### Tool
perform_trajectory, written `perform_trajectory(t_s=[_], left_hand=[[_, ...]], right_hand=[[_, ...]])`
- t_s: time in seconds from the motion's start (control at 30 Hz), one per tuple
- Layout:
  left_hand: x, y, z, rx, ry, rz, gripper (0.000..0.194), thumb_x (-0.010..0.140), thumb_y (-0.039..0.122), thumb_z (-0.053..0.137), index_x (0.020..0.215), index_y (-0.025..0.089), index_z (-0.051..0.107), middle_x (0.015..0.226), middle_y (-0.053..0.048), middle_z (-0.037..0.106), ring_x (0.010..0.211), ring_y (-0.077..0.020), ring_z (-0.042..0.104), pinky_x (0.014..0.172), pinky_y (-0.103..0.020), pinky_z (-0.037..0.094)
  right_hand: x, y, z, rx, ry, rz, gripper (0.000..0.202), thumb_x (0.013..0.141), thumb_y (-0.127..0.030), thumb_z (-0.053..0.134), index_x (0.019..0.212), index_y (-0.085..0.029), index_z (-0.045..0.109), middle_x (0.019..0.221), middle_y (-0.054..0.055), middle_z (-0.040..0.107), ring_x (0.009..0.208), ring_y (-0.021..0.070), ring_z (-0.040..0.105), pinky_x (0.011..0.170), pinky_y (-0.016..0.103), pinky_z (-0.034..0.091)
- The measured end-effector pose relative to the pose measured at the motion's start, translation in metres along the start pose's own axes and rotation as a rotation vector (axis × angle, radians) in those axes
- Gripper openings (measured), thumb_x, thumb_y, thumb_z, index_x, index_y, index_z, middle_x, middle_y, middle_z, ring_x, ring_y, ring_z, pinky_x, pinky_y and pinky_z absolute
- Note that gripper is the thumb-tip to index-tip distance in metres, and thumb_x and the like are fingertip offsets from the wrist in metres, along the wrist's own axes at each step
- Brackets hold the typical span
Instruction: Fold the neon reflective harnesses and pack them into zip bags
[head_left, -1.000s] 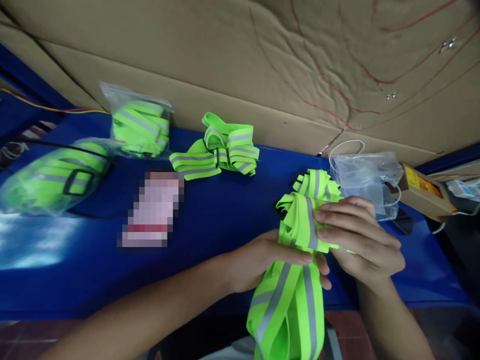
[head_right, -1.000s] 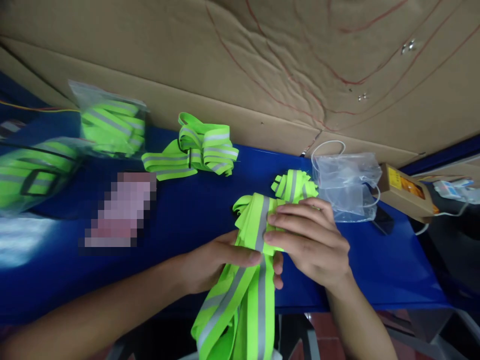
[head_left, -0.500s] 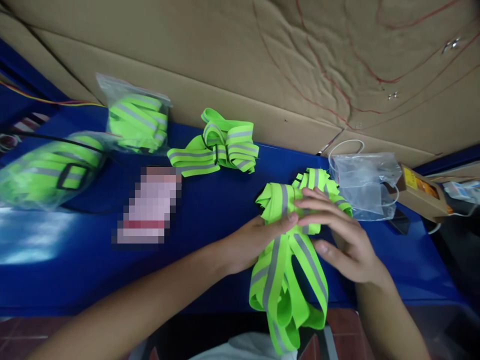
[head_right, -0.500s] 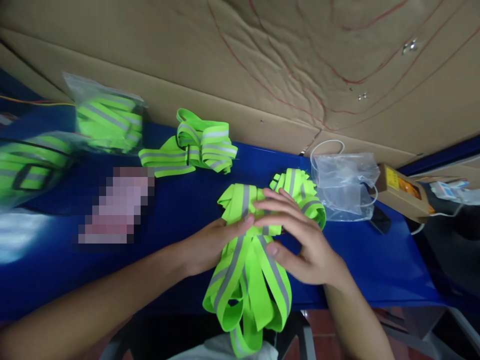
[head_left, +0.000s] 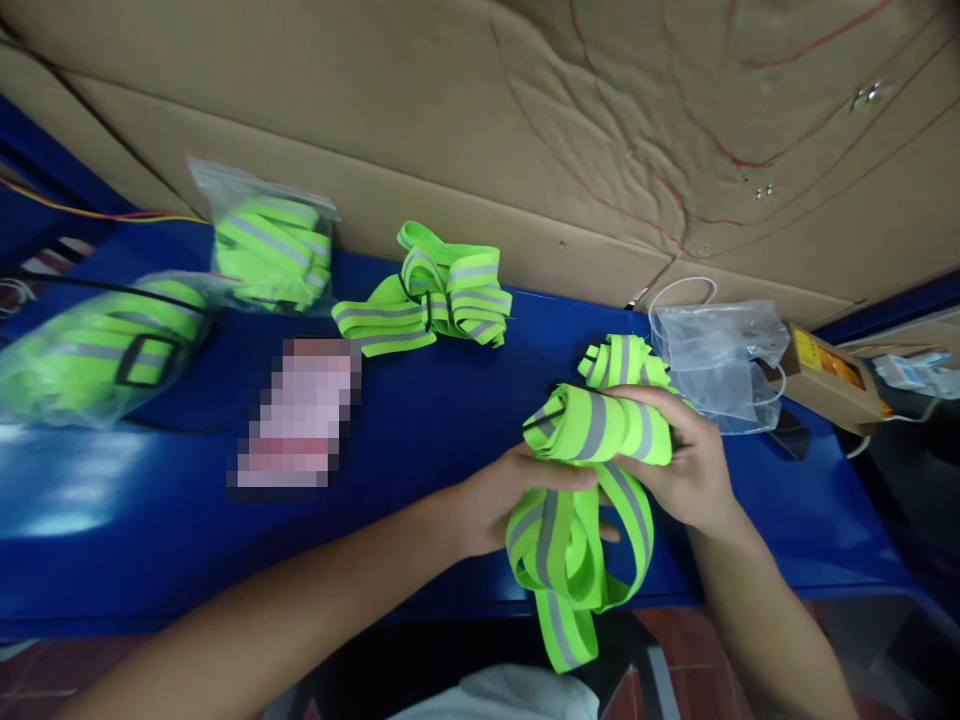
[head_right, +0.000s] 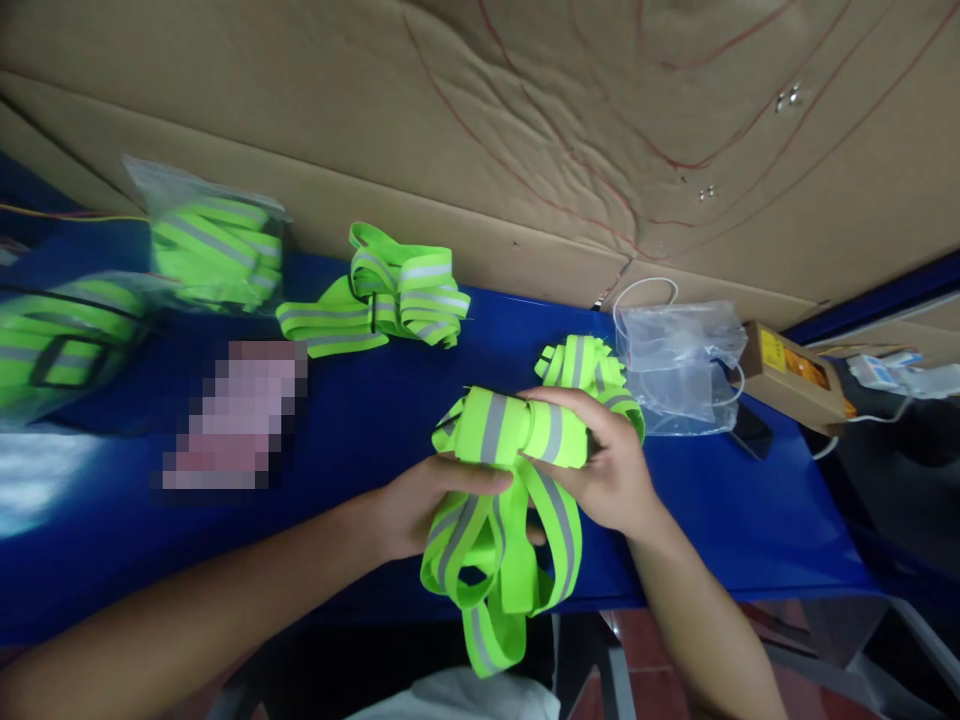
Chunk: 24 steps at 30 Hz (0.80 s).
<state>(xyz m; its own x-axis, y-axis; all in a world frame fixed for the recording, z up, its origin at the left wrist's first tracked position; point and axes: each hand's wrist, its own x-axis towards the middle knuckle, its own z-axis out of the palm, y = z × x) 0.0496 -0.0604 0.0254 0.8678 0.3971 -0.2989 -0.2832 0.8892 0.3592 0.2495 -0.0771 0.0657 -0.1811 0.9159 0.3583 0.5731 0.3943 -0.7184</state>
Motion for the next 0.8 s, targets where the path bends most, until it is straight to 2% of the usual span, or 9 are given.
perform_trajectory(t_s=[0.07, 0.17, 0.23, 0.37, 0.47, 0.6, 0.7, 0.8], left_hand=[[0.000, -0.005, 0.001, 0.026, -0.040, -0.017, 0.040, 0.069, 0.025, 0.088, 0.105, 0.013, 0.077, 0.100, -0.013, 0.081, 0.087, -0.0286, 0.077, 0.085, -0.041, 0.059], [-0.001, -0.009, 0.005, 0.115, 0.052, -0.010, 0.039, 0.072, 0.029, 0.087, 0.106, 0.014, 0.078, 0.105, -0.014, 0.081, 0.096, -0.0297, 0.076, 0.086, -0.038, 0.058], [-0.003, -0.007, 0.008, 0.174, 0.119, 0.015, 0.037, 0.072, 0.033, 0.087, 0.102, 0.014, 0.079, 0.098, -0.010, 0.081, 0.092, -0.0280, 0.075, 0.084, -0.036, 0.058], [-0.005, 0.000, 0.010, 0.278, 0.137, 0.024, 0.030, 0.073, 0.032, 0.082, 0.098, 0.016, 0.079, 0.083, -0.004, 0.077, 0.078, -0.0204, 0.070, 0.076, -0.031, 0.056], [-0.005, 0.000, 0.008, 0.323, 0.164, -0.042, 0.034, 0.072, 0.034, 0.081, 0.100, 0.014, 0.077, 0.084, -0.005, 0.076, 0.077, -0.0206, 0.070, 0.072, -0.031, 0.056], [-0.003, -0.003, 0.003, 0.348, 0.177, -0.082, 0.034, 0.072, 0.036, 0.079, 0.097, 0.014, 0.074, 0.081, -0.006, 0.074, 0.069, -0.0212, 0.070, 0.065, -0.034, 0.057], [-0.002, -0.003, 0.002, 0.352, 0.182, -0.085, 0.028, 0.077, 0.031, 0.077, 0.099, 0.014, 0.074, 0.080, -0.006, 0.074, 0.067, -0.0203, 0.071, 0.065, -0.033, 0.058], [-0.002, -0.002, 0.002, 0.205, 0.117, -0.137, 0.026, 0.077, 0.025, 0.078, 0.099, 0.014, 0.074, 0.084, -0.007, 0.076, 0.071, -0.0226, 0.075, 0.069, -0.036, 0.061]], right_hand=[[-0.001, -0.001, -0.002, 0.008, 0.023, 0.040, 0.037, 0.086, -0.033, 0.081, 0.121, -0.029, 0.071, 0.101, 0.001, 0.077, 0.080, 0.0200, 0.073, 0.065, 0.029, 0.060], [-0.001, -0.004, -0.003, 0.031, -0.018, 0.063, 0.036, 0.085, -0.036, 0.081, 0.119, -0.028, 0.070, 0.097, 0.001, 0.076, 0.076, 0.0192, 0.073, 0.062, 0.028, 0.059], [-0.001, -0.007, -0.001, 0.039, -0.066, 0.041, 0.043, 0.083, -0.039, 0.083, 0.123, -0.028, 0.069, 0.107, 0.003, 0.076, 0.089, 0.0229, 0.075, 0.072, 0.032, 0.063], [-0.001, -0.012, 0.002, -0.001, -0.076, -0.004, 0.063, 0.077, -0.043, 0.089, 0.133, -0.029, 0.064, 0.129, 0.007, 0.072, 0.117, 0.0294, 0.070, 0.092, 0.038, 0.062], [-0.001, -0.013, 0.003, -0.031, -0.070, 0.025, 0.064, 0.076, -0.044, 0.090, 0.134, -0.029, 0.065, 0.125, 0.006, 0.073, 0.110, 0.0273, 0.073, 0.088, 0.036, 0.062], [-0.003, -0.011, 0.010, -0.011, -0.065, 0.078, 0.060, 0.073, -0.047, 0.091, 0.125, -0.028, 0.069, 0.115, 0.004, 0.076, 0.098, 0.0245, 0.074, 0.079, 0.033, 0.062], [-0.007, -0.012, 0.016, -0.064, 0.004, 0.103, 0.052, 0.075, -0.045, 0.090, 0.119, -0.028, 0.069, 0.108, 0.003, 0.076, 0.091, 0.0229, 0.073, 0.072, 0.032, 0.061], [-0.011, -0.014, 0.019, -0.137, 0.117, 0.063, 0.040, 0.080, -0.037, 0.086, 0.115, -0.029, 0.069, 0.104, 0.002, 0.075, 0.087, 0.0217, 0.072, 0.067, 0.030, 0.059]])
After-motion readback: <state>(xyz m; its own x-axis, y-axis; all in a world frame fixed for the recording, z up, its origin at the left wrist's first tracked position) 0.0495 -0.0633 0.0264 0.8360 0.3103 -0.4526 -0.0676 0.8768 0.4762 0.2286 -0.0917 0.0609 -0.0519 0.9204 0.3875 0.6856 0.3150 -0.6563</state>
